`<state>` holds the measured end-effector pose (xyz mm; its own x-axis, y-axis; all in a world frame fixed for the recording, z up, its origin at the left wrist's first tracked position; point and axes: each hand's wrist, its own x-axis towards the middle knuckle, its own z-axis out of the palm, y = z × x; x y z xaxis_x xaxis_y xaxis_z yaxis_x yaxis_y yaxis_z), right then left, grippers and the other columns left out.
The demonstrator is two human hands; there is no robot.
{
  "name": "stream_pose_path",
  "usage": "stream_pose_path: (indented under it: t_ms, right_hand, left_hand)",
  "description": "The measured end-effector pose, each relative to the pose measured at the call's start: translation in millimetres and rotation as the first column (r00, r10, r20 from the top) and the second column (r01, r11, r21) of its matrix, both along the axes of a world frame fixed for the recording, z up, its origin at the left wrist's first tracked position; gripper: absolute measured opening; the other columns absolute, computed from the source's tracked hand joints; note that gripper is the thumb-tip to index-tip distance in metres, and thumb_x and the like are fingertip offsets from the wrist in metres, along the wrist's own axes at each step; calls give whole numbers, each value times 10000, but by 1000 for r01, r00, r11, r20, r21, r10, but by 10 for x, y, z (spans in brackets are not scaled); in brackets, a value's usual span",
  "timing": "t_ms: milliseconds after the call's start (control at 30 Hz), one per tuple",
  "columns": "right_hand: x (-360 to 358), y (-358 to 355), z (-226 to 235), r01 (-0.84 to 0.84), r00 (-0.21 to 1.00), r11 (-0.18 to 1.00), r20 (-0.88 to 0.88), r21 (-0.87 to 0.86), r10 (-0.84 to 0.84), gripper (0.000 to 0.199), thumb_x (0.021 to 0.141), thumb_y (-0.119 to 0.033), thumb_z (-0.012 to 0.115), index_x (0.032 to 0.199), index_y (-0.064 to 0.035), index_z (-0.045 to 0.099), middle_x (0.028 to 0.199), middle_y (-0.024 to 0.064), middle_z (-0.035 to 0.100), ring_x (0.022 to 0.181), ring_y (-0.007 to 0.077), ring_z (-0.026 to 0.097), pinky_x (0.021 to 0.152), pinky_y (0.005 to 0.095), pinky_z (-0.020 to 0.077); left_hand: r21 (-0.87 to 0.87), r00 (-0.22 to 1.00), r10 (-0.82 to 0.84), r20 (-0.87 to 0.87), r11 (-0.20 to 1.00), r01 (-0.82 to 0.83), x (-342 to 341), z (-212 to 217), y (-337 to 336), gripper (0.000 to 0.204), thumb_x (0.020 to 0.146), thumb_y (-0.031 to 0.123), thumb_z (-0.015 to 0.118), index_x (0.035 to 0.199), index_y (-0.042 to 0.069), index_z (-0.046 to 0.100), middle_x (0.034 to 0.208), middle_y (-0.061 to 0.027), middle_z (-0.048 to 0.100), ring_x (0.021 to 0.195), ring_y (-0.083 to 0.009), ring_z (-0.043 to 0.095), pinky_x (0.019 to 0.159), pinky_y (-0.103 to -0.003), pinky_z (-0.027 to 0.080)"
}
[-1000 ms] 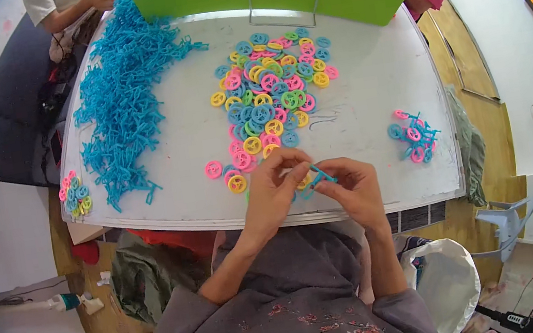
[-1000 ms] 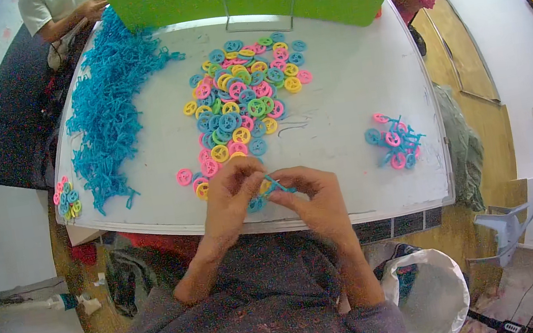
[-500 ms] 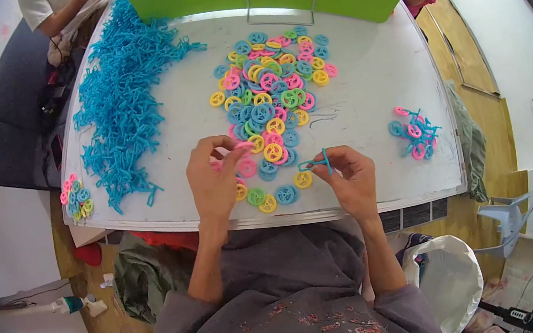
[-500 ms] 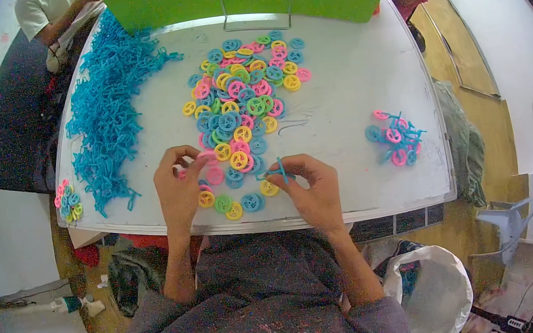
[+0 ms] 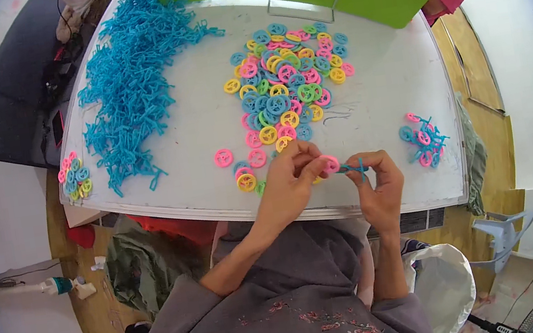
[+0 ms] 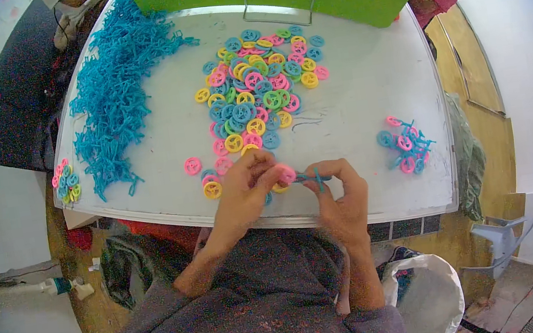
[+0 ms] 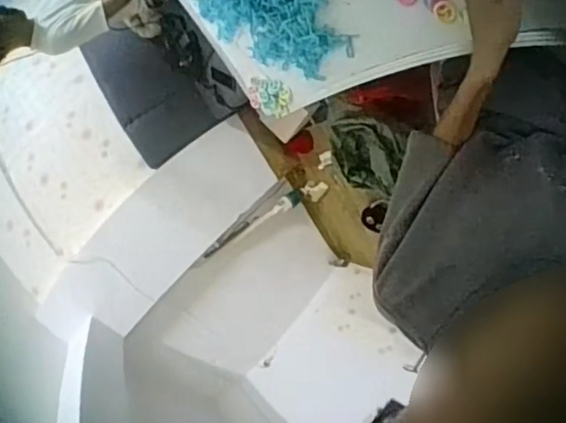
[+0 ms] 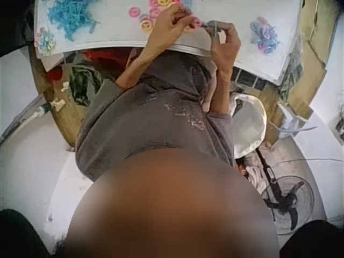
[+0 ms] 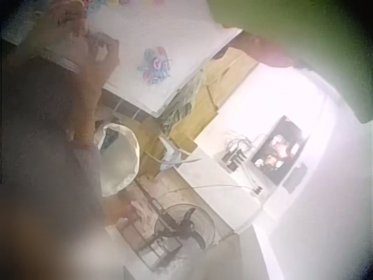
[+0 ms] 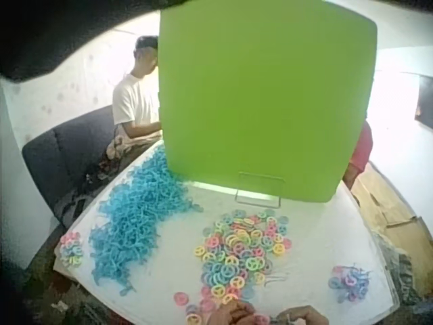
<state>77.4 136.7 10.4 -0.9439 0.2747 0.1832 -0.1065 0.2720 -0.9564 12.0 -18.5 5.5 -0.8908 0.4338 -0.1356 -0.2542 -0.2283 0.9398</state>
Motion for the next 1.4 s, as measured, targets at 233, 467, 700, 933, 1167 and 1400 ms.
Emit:
stream_pose_path:
  t_ms: [233,467,700,933,1167,1400]
  right_hand:
    - [92,65,36,137,990,990,-22,41,-136,193,743,127,643,864,-5,573,862,94,657,838,180,622,790,309,486]
    - [87,60,38,115,993,992,25,58,-117,142,804,53,665,877,-25,572,886,59,624,852,119,545,820,271,421]
    - [88,18,-38,138,989,990,63,-21,-136,129,822,23,681,894,-19,582,868,42,635,816,100,557,773,253,439]
    - [56,-83,-104,241,964,944,171,-224,-205,117,833,-7,691,901,-3,596,876,55,654,823,97,592,762,245,467]
    - [30,-96,-175,234,970,940,123,-249,-209,136,835,-26,698,926,-1,600,865,48,646,786,92,567,741,251,467]
    - [25,-110,-128,249,960,918,207,-308,-190,131,858,-36,684,948,1,597,844,50,635,765,79,560,694,227,453]
  left_hand:
    - [-84,990,-76,-120,994,67,57,-28,218,102,896,32,606,931,-9,521,796,-68,629,754,-116,617,674,-255,483]
    - [-105,995,-99,13,989,99,-46,11,196,86,885,14,610,906,-2,528,798,-55,624,763,-95,595,692,-238,463]
    - [-146,992,13,-122,989,-31,13,-24,301,64,897,28,582,930,8,531,800,-24,584,753,-81,559,657,-231,439]
    - [-269,968,114,-223,947,-174,50,-38,319,61,873,-16,593,925,-18,560,812,-83,643,765,-134,623,677,-270,489]
    - [-227,971,67,-230,967,-120,58,51,300,109,890,-16,566,999,-13,560,814,-49,610,760,-104,569,693,-239,457]
    - [-229,910,177,-375,934,-275,82,-121,384,32,873,-38,567,857,-12,576,763,-95,639,702,-159,617,611,-296,468]
